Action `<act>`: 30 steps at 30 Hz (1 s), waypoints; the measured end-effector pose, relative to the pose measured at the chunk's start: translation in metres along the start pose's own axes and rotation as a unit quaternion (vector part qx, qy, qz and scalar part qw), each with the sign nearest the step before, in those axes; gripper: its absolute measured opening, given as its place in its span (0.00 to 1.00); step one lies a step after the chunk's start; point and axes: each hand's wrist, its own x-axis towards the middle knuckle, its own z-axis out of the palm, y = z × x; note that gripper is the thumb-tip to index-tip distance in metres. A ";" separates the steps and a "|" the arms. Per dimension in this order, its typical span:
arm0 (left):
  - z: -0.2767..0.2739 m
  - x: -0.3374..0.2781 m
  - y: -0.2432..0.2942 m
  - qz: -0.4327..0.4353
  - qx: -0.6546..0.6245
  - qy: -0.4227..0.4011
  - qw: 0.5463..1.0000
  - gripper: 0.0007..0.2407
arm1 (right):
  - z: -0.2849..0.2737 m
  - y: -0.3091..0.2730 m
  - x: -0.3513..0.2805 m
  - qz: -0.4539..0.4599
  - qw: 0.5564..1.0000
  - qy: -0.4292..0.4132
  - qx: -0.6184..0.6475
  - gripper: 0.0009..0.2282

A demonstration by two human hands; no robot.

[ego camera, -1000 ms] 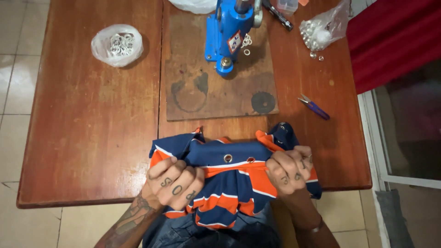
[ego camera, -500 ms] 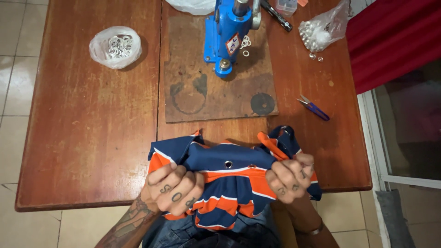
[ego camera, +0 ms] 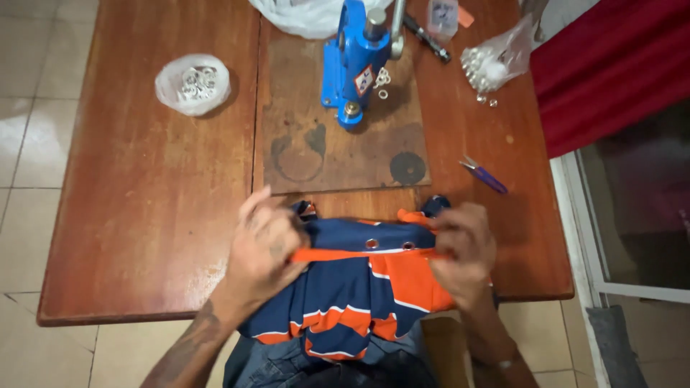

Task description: Attaching metal grommets to a striped fabric jersey using a manual press machine and a screwdriver for alignment.

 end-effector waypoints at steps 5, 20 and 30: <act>-0.036 0.038 -0.027 -0.273 -0.353 -0.180 0.877 0.21 | -0.046 -0.008 0.065 0.458 0.821 -0.190 0.284 0.17; -0.139 0.122 0.033 -0.330 -0.657 -0.085 0.672 0.23 | -0.209 0.010 0.192 0.389 0.856 -0.254 0.225 0.11; -0.120 0.136 0.054 -0.431 -0.457 -0.239 0.740 0.14 | -0.111 0.014 0.186 0.448 0.866 -0.175 0.140 0.07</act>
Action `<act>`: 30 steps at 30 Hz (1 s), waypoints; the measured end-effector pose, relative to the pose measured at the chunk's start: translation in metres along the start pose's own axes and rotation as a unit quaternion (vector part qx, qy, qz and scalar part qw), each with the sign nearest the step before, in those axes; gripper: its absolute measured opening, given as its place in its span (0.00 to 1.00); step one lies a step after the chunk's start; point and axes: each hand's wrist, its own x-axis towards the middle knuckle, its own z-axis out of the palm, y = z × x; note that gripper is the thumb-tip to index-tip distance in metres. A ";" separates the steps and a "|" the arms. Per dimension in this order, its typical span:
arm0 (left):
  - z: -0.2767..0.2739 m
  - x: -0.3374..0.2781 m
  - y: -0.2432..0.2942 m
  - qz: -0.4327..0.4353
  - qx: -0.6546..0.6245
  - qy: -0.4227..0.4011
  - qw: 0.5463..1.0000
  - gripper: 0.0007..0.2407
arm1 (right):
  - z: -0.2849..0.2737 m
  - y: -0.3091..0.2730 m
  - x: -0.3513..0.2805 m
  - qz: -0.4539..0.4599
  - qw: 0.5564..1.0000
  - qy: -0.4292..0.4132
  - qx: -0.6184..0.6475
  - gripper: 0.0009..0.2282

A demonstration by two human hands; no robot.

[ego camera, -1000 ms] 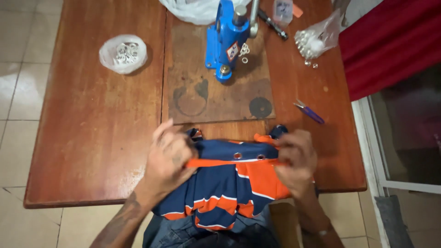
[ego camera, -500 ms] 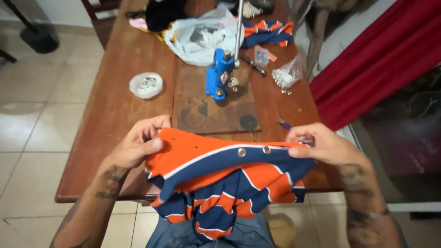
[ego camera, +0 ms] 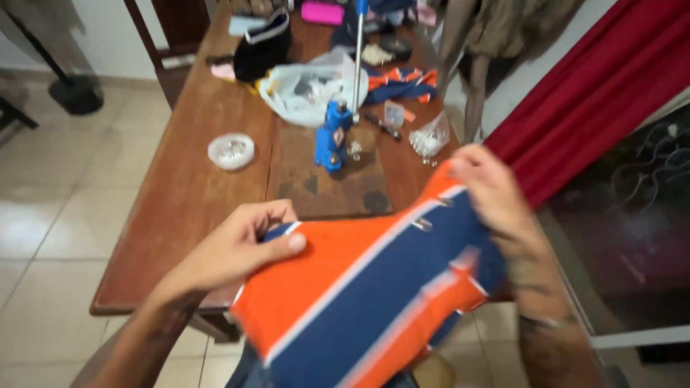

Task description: Attaching metal grommets to a striped fabric jersey using a manual press machine and a screwdriver for alignment.

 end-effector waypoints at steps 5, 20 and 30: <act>-0.034 0.025 -0.126 -0.130 0.151 0.173 0.965 0.16 | 0.114 0.143 0.037 -0.045 0.982 0.059 -0.175 0.11; 0.016 0.008 -0.188 -0.043 0.574 0.284 0.767 0.19 | 0.038 0.215 0.107 -0.024 0.928 0.153 -0.338 0.07; 0.055 -0.042 -0.203 0.101 0.526 0.384 0.752 0.12 | 0.014 0.295 0.151 -0.056 0.940 0.054 -0.331 0.12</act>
